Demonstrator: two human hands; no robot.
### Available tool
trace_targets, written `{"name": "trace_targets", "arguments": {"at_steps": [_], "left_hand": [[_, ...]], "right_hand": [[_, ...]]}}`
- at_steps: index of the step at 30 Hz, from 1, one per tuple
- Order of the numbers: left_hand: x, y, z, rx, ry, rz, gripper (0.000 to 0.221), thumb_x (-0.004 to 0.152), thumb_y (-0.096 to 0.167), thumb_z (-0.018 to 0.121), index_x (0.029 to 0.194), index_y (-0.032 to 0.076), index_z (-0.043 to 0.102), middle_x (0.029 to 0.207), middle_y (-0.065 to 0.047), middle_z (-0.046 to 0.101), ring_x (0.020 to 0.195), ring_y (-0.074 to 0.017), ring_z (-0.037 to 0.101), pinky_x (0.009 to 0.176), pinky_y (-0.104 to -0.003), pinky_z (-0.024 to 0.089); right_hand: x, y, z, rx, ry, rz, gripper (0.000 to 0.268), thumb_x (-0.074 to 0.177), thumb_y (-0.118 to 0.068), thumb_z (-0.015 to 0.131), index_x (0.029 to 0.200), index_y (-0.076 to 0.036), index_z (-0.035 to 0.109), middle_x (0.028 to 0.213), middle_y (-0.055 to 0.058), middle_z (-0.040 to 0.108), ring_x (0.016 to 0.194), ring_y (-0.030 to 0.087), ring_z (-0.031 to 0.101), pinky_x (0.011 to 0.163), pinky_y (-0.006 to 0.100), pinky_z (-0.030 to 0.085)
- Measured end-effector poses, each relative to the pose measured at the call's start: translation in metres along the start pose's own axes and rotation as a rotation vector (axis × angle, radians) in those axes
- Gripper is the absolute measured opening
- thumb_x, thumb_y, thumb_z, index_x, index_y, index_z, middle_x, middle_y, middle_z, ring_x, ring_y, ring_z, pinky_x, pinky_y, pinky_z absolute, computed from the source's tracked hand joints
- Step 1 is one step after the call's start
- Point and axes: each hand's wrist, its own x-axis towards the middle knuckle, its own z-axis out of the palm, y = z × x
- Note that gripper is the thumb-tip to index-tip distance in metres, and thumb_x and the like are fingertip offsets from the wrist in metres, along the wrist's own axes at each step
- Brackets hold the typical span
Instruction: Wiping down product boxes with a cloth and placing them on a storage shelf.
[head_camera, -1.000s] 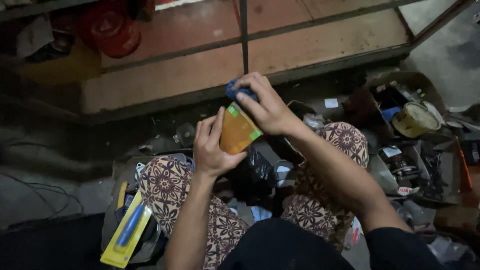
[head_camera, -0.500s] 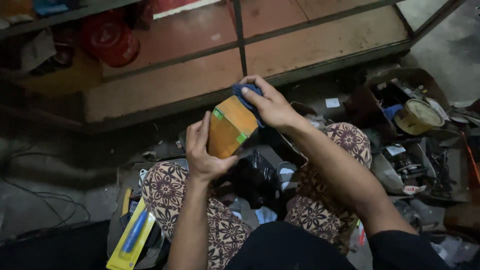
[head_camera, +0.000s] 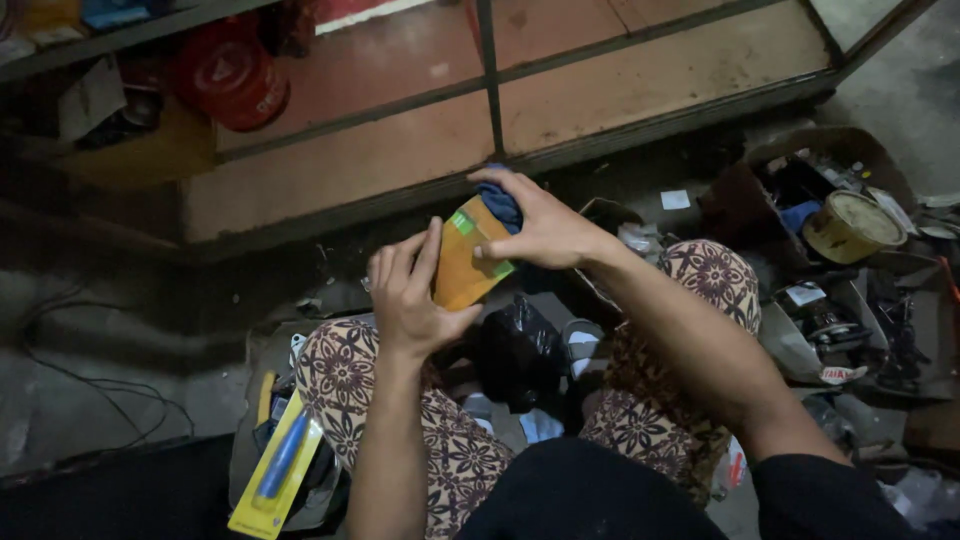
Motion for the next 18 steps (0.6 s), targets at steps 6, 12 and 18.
{"name": "trace_targets", "arguments": {"at_steps": [6, 12, 18], "left_hand": [[-0.002, -0.003, 0.003, -0.112, 0.288, -0.225, 0.137, 0.061, 0.047, 0.102, 0.164, 0.007, 0.02, 0.16, -0.024, 0.034, 0.148, -0.044, 0.036, 0.124, -0.052, 0.035], [-0.001, -0.012, 0.003, -0.808, 0.29, -0.2, 0.155, 0.057, 0.044, 0.101, 0.168, 0.009, -0.001, 0.167, -0.018, 0.034, 0.152, -0.0318, 0.043, 0.129, -0.048, 0.038], [-0.02, -0.024, 0.011, -1.019, 0.153, -0.291, 0.116, 0.07, 0.035, 0.102, 0.153, 0.005, 0.026, 0.141, -0.015, 0.059, 0.131, -0.0274, 0.062, 0.115, -0.045, 0.051]], "right_hand": [[0.015, 0.03, 0.0, 0.63, 0.143, 0.094, 0.079, 0.08, -0.022, 0.076, 0.151, -0.006, 0.045, 0.132, 0.012, 0.058, 0.122, 0.024, 0.057, 0.107, 0.037, 0.047], [0.013, 0.034, 0.0, 1.185, -0.011, 0.022, 0.074, 0.086, -0.026, 0.064, 0.154, -0.007, 0.04, 0.143, 0.013, 0.055, 0.134, 0.026, 0.056, 0.116, 0.042, 0.043], [0.014, 0.025, 0.006, 1.267, 0.007, 0.197, 0.067, 0.099, -0.045, 0.05, 0.153, -0.007, 0.041, 0.148, 0.012, 0.055, 0.136, 0.026, 0.054, 0.117, 0.043, 0.04]]}}
